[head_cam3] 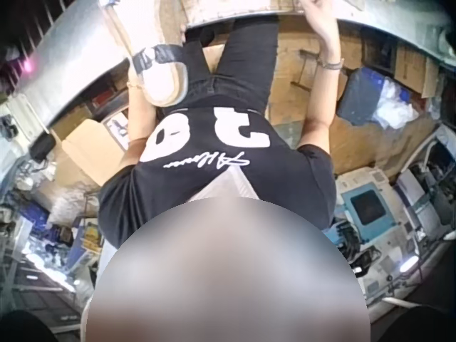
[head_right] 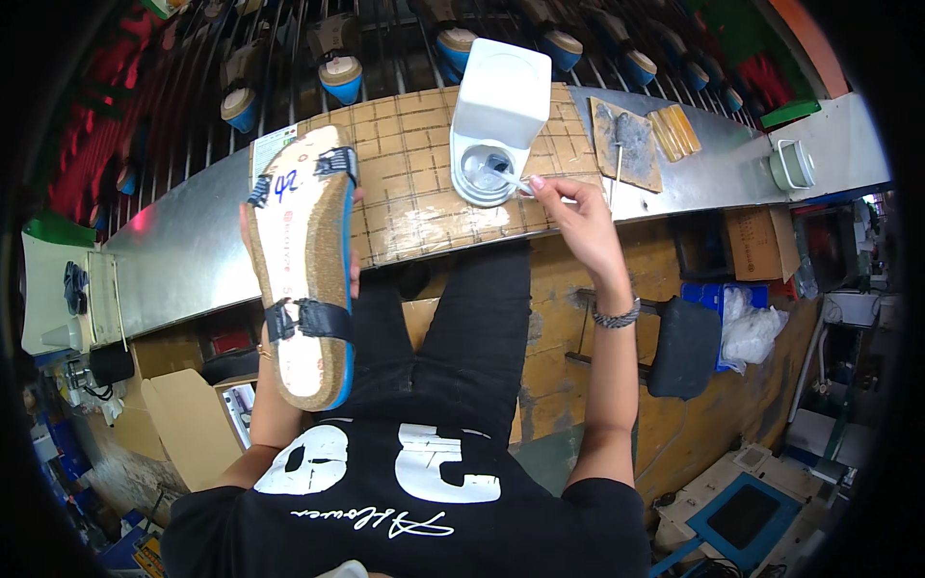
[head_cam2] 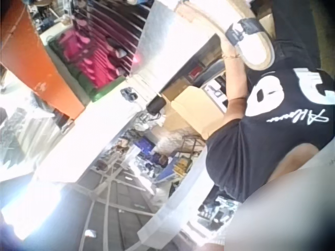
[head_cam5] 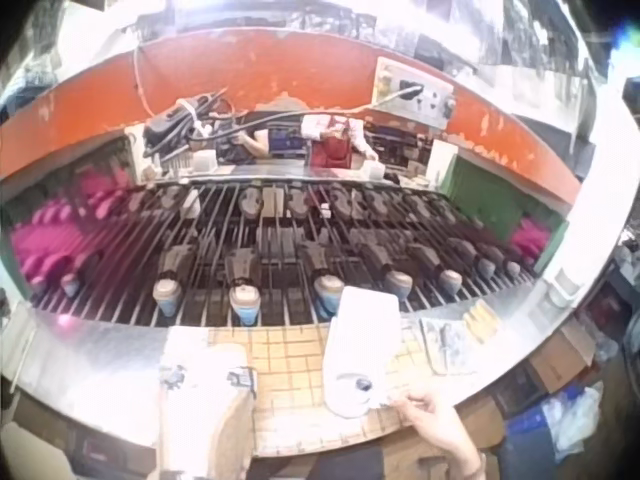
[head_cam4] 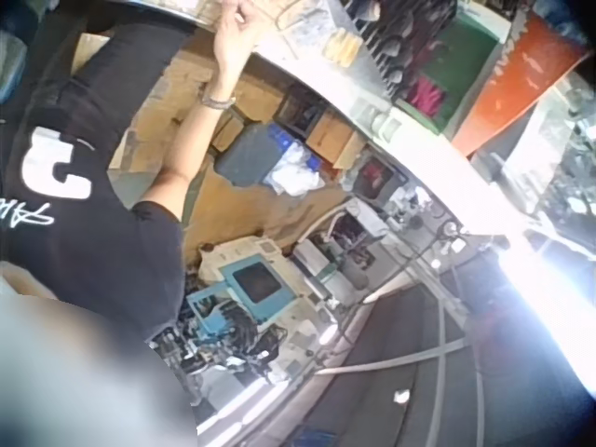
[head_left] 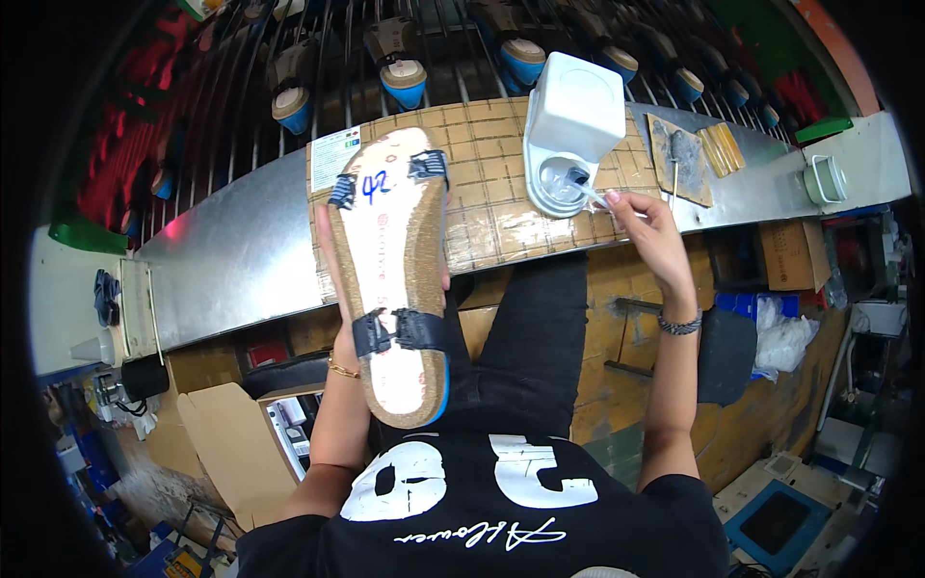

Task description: The person holds a blue and cork sandal and uses a small brush to apply white paint to the black straps. The person repeatedly dips the brush into a container and paints different sections of the straps, rotating the sandal to access all areas.

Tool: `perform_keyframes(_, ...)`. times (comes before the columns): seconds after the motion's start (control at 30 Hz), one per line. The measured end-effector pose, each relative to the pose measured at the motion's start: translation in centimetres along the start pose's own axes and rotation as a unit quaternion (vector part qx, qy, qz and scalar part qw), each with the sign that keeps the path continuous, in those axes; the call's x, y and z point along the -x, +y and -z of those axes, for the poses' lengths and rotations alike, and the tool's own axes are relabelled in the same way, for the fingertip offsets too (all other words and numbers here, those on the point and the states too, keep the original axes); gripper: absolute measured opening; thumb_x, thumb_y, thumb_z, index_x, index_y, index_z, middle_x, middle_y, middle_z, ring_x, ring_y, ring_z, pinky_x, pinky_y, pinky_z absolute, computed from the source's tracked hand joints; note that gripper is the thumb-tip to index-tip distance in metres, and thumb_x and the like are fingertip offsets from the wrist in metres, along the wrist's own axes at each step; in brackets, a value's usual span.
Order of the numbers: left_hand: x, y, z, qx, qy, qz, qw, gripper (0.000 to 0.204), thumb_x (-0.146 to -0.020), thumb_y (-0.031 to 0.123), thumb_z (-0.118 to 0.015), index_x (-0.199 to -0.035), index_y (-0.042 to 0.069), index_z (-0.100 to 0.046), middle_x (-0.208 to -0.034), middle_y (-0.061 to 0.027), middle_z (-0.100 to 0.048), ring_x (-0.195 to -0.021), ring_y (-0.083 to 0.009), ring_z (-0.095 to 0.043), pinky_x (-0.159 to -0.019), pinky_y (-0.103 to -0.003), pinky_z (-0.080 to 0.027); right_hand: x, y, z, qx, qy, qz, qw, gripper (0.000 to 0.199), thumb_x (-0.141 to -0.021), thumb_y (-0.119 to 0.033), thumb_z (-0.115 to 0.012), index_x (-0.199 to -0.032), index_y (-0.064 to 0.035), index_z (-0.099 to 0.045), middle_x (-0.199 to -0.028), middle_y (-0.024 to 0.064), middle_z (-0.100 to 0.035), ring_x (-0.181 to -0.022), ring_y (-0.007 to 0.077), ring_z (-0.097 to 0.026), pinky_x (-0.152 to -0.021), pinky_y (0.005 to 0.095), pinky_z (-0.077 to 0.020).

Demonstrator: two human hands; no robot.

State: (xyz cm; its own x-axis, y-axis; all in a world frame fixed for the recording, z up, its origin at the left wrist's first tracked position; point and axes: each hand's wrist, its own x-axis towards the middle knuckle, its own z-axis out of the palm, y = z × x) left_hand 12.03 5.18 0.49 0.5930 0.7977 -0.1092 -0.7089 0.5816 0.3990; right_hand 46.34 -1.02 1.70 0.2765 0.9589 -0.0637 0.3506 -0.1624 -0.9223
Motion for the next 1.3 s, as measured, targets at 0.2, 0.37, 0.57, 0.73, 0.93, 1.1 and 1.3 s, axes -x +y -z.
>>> perform_keyframes(0.2, 0.7, -1.2, -1.9, -0.181, 0.055, -0.043, 0.981, 0.098, -0.095, 0.080, -0.027, -0.149, -0.001, -0.038, -0.137, -0.0231, -0.058, -0.116, -0.0258, -0.067, -0.094, -0.035, -0.059, 0.6, -6.3, 1.2, 0.155, 0.101, 0.295, 0.937, 0.021, -0.078, -0.004, -0.083, -0.098, -0.0039, -0.080, -0.088, 0.0058, -0.065, -0.080, 0.0151, -0.060, -0.072, 0.0258, -0.0454)
perform_keyframes(0.37, 0.7, -1.8, -5.3, -0.326, -0.047, -0.056, 0.943, 0.097, -0.095, 0.079, -0.030, -0.146, -0.002, -0.041, -0.134, -0.0212, -0.060, -0.118, -0.0238, -0.065, -0.097, -0.036, -0.057, 3.6, -11.4, -3.5, 0.090, 0.184, 0.426, 0.881, 0.021, -0.074, 0.000, -0.084, -0.094, -0.0060, -0.081, -0.085, 0.0045, -0.062, -0.078, 0.0138, -0.058, -0.069, 0.0267, -0.0440)
perform_keyframes(0.57, 1.7, -2.0, -7.3, -0.362, -0.043, -0.099, 0.926, 0.102, -0.091, 0.083, -0.031, -0.137, -0.006, -0.049, -0.125, -0.0207, -0.064, -0.112, -0.0232, -0.067, -0.092, -0.034, -0.057, 4.8, -14.4, -5.9, 0.050, 0.082, 0.390, 0.916, 0.018, -0.074, -0.002, -0.082, -0.091, -0.0059, -0.081, -0.078, 0.0029, -0.060, -0.073, 0.0125, -0.055, -0.065, 0.0240, -0.0395)
perform_keyframes(0.73, 2.1, -1.8, -7.2, -0.432, -0.041, -0.111, 0.894, 0.110, -0.083, 0.091, -0.031, -0.118, -0.009, -0.062, -0.105, -0.0184, -0.072, -0.097, -0.0222, -0.071, -0.082, -0.032, -0.057, 4.0, -15.1, -6.2, 0.067, 0.152, 0.413, 0.895, 0.019, -0.072, -0.001, -0.082, -0.090, -0.0066, -0.081, -0.078, 0.0022, -0.059, -0.071, 0.0124, -0.053, -0.064, 0.0234, -0.0387)
perform_keyframes(0.93, 2.4, -1.7, -7.1, -0.470, -0.047, -0.126, 0.872, 0.114, -0.079, 0.094, -0.030, -0.110, -0.010, -0.065, -0.094, -0.0182, -0.073, -0.091, -0.0226, -0.073, -0.077, -0.031, -0.057, 4.8, -15.6, -5.3, 0.071, 0.099, 0.468, 0.875, 0.020, -0.075, 0.003, -0.079, -0.095, 0.0001, -0.078, -0.090, 0.0076, -0.059, -0.084, 0.0157, -0.053, -0.075, 0.0266, -0.0400)
perform_keyframes(1.1, 3.0, -1.6, -7.7, -0.446, -0.049, -0.124, 0.885, 0.112, -0.081, 0.092, -0.033, -0.115, -0.010, -0.063, -0.102, -0.0179, -0.073, -0.094, -0.0216, -0.072, -0.079, -0.031, -0.057, 5.0, -15.4, -5.0, 0.089, 0.083, 0.470, 0.874, 0.021, -0.073, 0.002, -0.080, -0.094, -0.0008, -0.078, -0.092, 0.0086, -0.059, -0.084, 0.0163, -0.053, -0.073, 0.0267, -0.0401)
perform_keyframes(1.3, 3.0, -1.7, -8.0, -0.383, -0.067, -0.099, 0.916, 0.110, -0.083, 0.091, -0.036, -0.122, -0.009, -0.061, -0.108, -0.0169, -0.071, -0.099, -0.0202, -0.069, -0.086, -0.032, -0.056, 4.5, -15.3, -3.8, 0.065, -0.039, 0.487, 0.870, 0.018, -0.076, 0.000, -0.079, -0.094, -0.0007, -0.078, -0.093, 0.0093, -0.058, -0.082, 0.0147, -0.052, -0.071, 0.0243, -0.0391)
